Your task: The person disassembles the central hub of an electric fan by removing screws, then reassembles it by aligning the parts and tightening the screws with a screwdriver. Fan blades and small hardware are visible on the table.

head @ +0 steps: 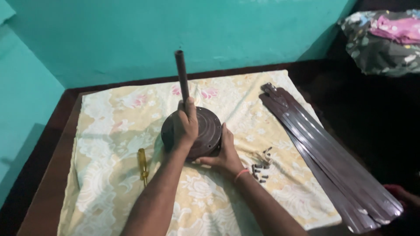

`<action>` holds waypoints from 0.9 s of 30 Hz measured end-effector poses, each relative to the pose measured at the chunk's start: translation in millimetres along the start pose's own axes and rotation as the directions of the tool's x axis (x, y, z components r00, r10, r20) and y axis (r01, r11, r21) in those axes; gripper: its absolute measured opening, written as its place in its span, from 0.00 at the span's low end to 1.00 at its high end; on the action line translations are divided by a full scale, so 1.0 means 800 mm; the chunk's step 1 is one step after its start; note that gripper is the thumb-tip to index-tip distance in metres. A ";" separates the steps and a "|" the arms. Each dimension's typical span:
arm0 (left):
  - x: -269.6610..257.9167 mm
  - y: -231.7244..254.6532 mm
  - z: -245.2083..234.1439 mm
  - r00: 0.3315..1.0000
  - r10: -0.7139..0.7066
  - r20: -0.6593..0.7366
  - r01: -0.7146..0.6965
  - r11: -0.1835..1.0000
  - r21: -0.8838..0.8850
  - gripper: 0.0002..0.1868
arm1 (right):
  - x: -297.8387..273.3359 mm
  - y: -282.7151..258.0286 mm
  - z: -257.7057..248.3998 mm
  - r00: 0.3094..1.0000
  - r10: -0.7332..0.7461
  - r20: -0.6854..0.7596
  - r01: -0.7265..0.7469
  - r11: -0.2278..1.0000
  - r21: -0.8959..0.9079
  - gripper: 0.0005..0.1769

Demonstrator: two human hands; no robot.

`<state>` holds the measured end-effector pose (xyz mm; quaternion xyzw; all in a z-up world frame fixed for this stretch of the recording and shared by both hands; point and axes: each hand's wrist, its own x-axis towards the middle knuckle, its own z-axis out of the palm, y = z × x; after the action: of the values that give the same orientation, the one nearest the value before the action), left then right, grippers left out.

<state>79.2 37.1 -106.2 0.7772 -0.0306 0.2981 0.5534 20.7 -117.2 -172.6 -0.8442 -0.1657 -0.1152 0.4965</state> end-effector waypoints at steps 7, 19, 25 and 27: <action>0.035 0.049 -0.019 0.996 -0.064 0.056 0.078 0.947 -0.311 0.28 | -0.001 -0.021 -0.007 0.998 -0.055 -0.006 0.055 0.993 0.102 0.78; 0.082 0.034 -0.126 0.945 -0.324 -0.043 0.324 0.946 -0.020 0.35 | 0.001 0.022 0.005 0.999 -0.035 0.035 0.036 0.999 -0.020 0.85; 0.096 -0.022 -0.170 0.796 -0.605 -0.007 0.604 0.794 0.060 0.35 | 0.002 0.016 0.003 0.999 -0.014 0.050 0.013 1.000 0.024 0.83; 0.102 -0.044 -0.178 0.769 -0.639 0.008 0.638 0.769 0.049 0.35 | -0.001 0.011 0.001 0.999 -0.001 0.046 -0.004 0.995 0.101 0.81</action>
<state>98.3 198.5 -65.5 0.7568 0.2347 0.0838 0.6043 23.4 -120.8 -180.6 -0.8207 -0.1821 -0.0869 0.5346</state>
